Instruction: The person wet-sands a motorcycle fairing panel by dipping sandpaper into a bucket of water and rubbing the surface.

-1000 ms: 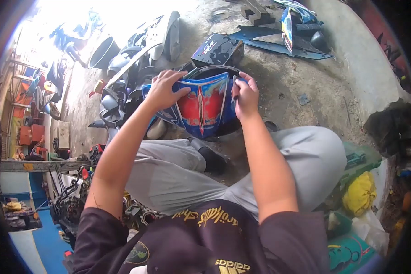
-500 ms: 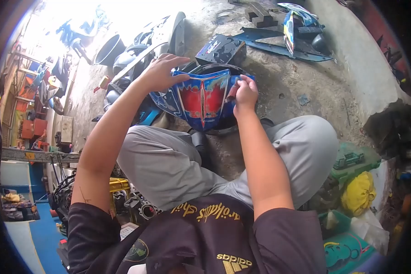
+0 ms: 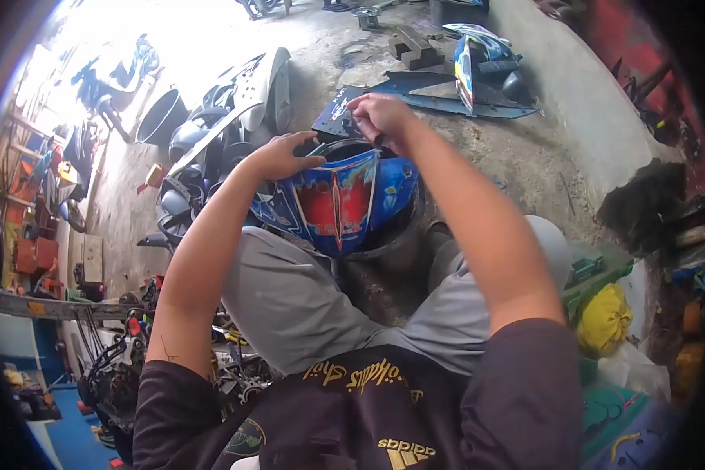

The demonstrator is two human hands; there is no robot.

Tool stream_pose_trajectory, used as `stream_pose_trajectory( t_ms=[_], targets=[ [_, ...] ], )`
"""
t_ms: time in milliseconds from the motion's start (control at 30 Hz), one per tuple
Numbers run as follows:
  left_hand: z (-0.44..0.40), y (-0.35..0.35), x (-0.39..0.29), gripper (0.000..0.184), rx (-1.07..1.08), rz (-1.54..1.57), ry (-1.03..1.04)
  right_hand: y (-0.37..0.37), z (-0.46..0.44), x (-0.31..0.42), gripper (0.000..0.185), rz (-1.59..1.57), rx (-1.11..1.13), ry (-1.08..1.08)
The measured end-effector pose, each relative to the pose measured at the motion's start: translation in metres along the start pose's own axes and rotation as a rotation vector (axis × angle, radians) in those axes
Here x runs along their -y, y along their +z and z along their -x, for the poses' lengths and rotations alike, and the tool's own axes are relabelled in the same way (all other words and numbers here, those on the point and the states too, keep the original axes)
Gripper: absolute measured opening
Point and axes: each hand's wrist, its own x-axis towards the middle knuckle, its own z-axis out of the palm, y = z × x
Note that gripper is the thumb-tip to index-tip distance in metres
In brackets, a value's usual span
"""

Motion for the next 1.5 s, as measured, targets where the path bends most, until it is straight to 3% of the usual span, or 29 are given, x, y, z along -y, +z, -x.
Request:
stream_pose_trajectory(
  t_ms=[100, 200, 333, 400, 567, 667, 700, 800, 1033, 1167, 1267, 1367, 1500],
  targets=[
    [0.008, -0.004, 0.001, 0.102, 0.108, -0.027, -0.04, -0.015, -0.006, 0.015, 0.03, 0.312, 0.058, 0.018],
    [0.033, -0.009, -0.016, 0.102, -0.002, -0.269, 0.086, -0.033, 0.005, 0.03, 0.031, 0.698, 0.147, 0.011],
    [0.038, 0.022, 0.001, 0.091, -0.123, -0.049, 0.305, -0.05, 0.005, 0.019, 0.034, 0.868, 0.231, 0.023],
    [0.04, 0.025, -0.006, 0.077, -0.219, -0.114, 0.317, -0.062, -0.01, -0.008, 0.035, 0.948, 0.191, -0.117],
    [0.03, 0.045, 0.002, 0.054, -0.384, -0.027, 0.283, -0.061, -0.041, -0.011, 0.043, 0.88, 0.07, -0.043],
    [0.028, 0.048, -0.001, 0.048, -0.459, -0.047, 0.285, -0.062, -0.046, -0.034, 0.04, 0.723, 0.234, -0.037],
    [0.029, 0.049, -0.002, 0.048, -0.488, -0.081, 0.29, -0.051, -0.029, -0.015, 0.038, 0.719, 0.287, 0.082],
    [0.041, 0.047, -0.012, 0.048, -0.446, -0.127, 0.196, -0.058, -0.028, -0.022, 0.036, 0.665, 0.263, 0.049],
    [0.05, 0.031, -0.013, 0.051, -0.625, -0.163, 0.137, -0.085, -0.046, -0.033, 0.033, 0.76, 0.087, -0.15],
    [0.053, 0.032, -0.017, 0.054, -0.717, -0.16, 0.077, -0.072, -0.018, 0.005, 0.032, 0.814, 0.178, 0.107],
    [0.055, 0.032, -0.013, 0.055, -0.829, -0.182, -0.014, -0.066, -0.013, 0.005, 0.03, 1.138, 0.077, 0.328],
    [0.05, 0.036, -0.005, 0.057, -0.891, -0.212, -0.109, -0.084, -0.046, -0.056, 0.026, 1.393, 0.257, 0.314],
    [0.047, 0.055, 0.005, 0.058, -0.925, -0.211, -0.12, -0.035, -0.092, -0.126, 0.035, 1.635, 0.513, 0.39]
  ],
)
